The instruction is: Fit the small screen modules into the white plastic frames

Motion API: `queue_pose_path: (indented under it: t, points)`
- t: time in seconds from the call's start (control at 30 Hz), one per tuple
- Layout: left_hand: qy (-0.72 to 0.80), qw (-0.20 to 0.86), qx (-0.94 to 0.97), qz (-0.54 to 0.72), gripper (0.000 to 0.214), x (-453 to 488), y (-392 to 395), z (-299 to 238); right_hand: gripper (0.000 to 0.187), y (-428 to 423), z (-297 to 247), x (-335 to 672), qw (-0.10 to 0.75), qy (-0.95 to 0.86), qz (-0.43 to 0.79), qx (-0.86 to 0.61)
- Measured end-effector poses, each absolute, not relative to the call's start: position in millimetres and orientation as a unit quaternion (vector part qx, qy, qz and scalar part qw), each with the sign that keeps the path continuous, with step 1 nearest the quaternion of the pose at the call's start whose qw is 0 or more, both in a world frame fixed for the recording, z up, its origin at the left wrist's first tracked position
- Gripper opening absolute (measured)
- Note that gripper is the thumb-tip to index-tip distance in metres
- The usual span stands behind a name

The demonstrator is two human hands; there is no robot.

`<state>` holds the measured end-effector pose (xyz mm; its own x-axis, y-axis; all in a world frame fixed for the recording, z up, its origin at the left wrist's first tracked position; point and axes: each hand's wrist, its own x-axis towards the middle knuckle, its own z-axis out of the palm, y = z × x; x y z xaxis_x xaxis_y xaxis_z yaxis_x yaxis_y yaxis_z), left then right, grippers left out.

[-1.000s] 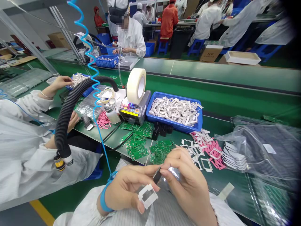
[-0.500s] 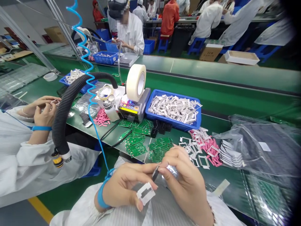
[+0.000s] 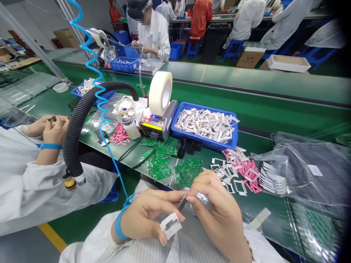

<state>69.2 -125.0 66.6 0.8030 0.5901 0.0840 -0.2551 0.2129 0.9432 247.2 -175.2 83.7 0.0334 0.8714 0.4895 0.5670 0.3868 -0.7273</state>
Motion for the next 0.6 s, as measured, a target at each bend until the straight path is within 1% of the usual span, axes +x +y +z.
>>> queue_pose_path:
  t: [0.17, 0.47, 0.6]
  points:
    - [0.066, 0.762, 0.57, 0.299, 0.046, 75.0, -119.2, 61.7, 0.011, -174.3, 84.3, 249.2, 0.482, -0.686, 0.131, -0.529]
    - [0.093, 0.767, 0.574, 0.27, 0.044, 72.1, -117.5, 57.7, 0.013, -174.9, 82.1, 250.6, 0.452, -0.71, 0.091, -0.532]
    - [0.119, 0.787, 0.547, 0.259, 0.037, 75.9, -117.8, 58.4, 0.013, -174.1, 75.8, 253.8, 0.427, -0.726, 0.076, -0.534]
